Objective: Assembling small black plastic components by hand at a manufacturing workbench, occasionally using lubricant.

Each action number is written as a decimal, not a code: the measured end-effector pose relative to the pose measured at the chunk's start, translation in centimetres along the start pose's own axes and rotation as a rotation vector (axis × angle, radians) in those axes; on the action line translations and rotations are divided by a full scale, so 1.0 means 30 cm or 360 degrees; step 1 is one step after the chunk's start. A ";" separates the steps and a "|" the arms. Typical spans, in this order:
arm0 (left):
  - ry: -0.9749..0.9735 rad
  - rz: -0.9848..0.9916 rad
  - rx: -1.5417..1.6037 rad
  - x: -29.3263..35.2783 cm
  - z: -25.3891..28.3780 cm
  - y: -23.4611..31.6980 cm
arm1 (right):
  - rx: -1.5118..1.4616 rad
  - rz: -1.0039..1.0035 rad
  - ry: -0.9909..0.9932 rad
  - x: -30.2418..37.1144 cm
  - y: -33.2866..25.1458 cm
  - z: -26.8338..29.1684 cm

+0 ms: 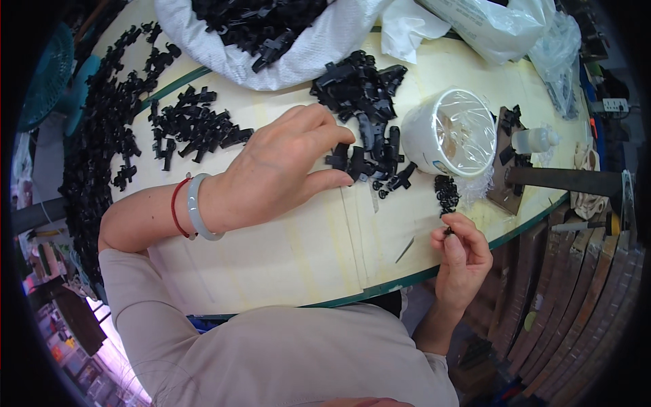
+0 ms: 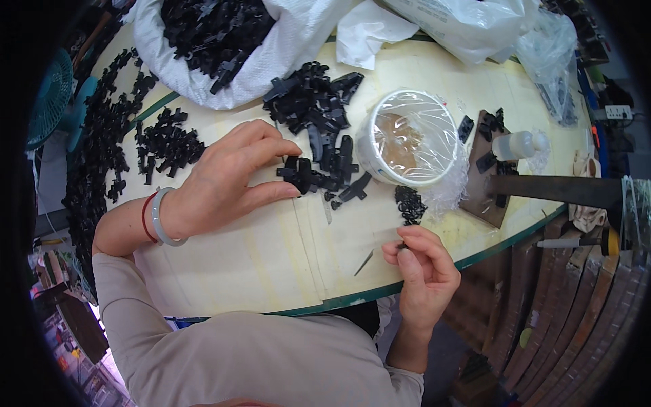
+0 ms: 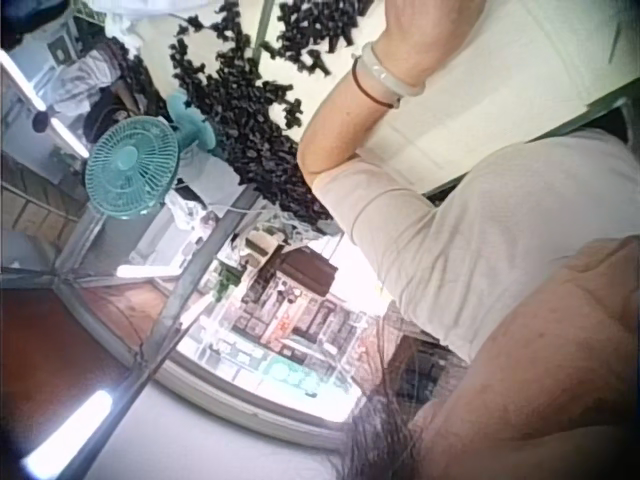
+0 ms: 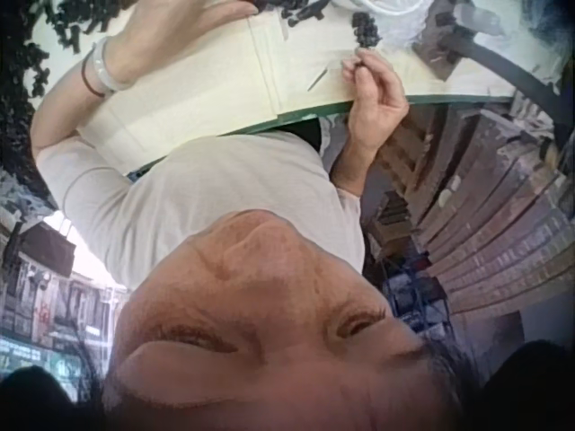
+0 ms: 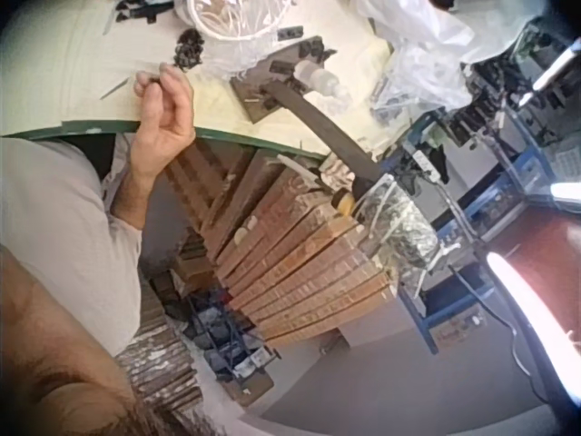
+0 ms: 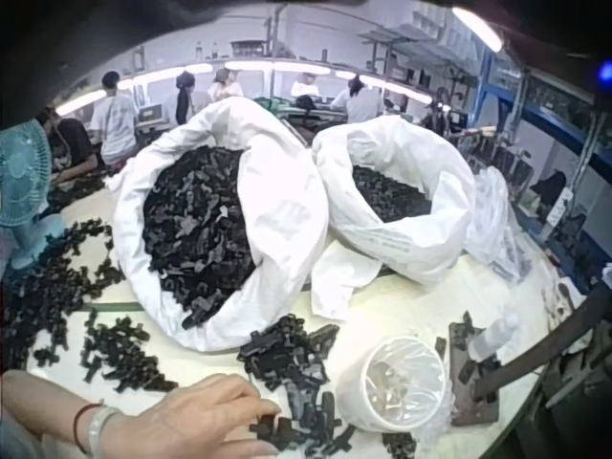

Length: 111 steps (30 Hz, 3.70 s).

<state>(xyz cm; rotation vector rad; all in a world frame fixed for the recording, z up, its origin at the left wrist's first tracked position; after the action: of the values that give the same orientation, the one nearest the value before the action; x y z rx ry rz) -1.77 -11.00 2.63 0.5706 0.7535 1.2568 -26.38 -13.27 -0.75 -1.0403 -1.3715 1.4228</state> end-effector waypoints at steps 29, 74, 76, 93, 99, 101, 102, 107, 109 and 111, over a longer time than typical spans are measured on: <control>-0.0115 0.0478 0.0671 0.011 -0.022 -0.073 | -0.0363 0.0034 -0.0143 -0.042 -0.024 -0.044; -0.0582 0.1033 0.2501 0.113 -0.237 -0.001 | 0.1003 0.1085 -0.0350 -0.017 -0.224 -0.266; -0.0562 0.1015 0.2550 0.115 -0.238 -0.005 | 0.1012 0.1121 -0.0373 -0.012 -0.216 -0.276; -0.0556 0.0927 0.2380 0.111 -0.236 0.000 | 0.0956 0.1087 -0.0421 -0.012 -0.198 -0.282; -0.0504 0.1034 0.2237 0.150 -0.223 -0.006 | 0.0892 0.0988 -0.0411 0.014 -0.173 -0.258; -0.0491 0.1016 0.2181 0.171 -0.205 -0.007 | 0.0921 0.0906 -0.0264 0.017 -0.183 -0.222; -0.0409 0.0996 0.1945 0.181 -0.174 -0.028 | 0.0973 0.0782 -0.0124 0.018 -0.161 -0.166; -0.0048 0.1069 0.1278 0.212 -0.039 -0.155 | 0.1416 0.0585 0.0254 -0.042 -0.122 0.010; 0.0041 0.1032 0.1159 0.217 0.008 -0.155 | 0.1433 0.0504 0.0218 -0.061 -0.105 0.007; 0.0189 0.1097 0.0954 0.230 0.064 -0.170 | 0.1575 0.0626 0.0155 -0.079 -0.122 -0.038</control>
<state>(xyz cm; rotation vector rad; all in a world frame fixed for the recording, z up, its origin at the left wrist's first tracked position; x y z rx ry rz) 3.79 -5.40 -1.25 1.3324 1.0935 1.7042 -24.50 -15.23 2.84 -0.6873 -0.2570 1.9784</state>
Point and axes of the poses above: each hand's wrist, its own x-axis away from the middle knuckle, its own z-axis out of the back of the hand, y = z × x, the point moved 8 cm from there along -x, towards the middle knuckle, and after that the axes turned 9 degrees about x, right-handed, at the moved point
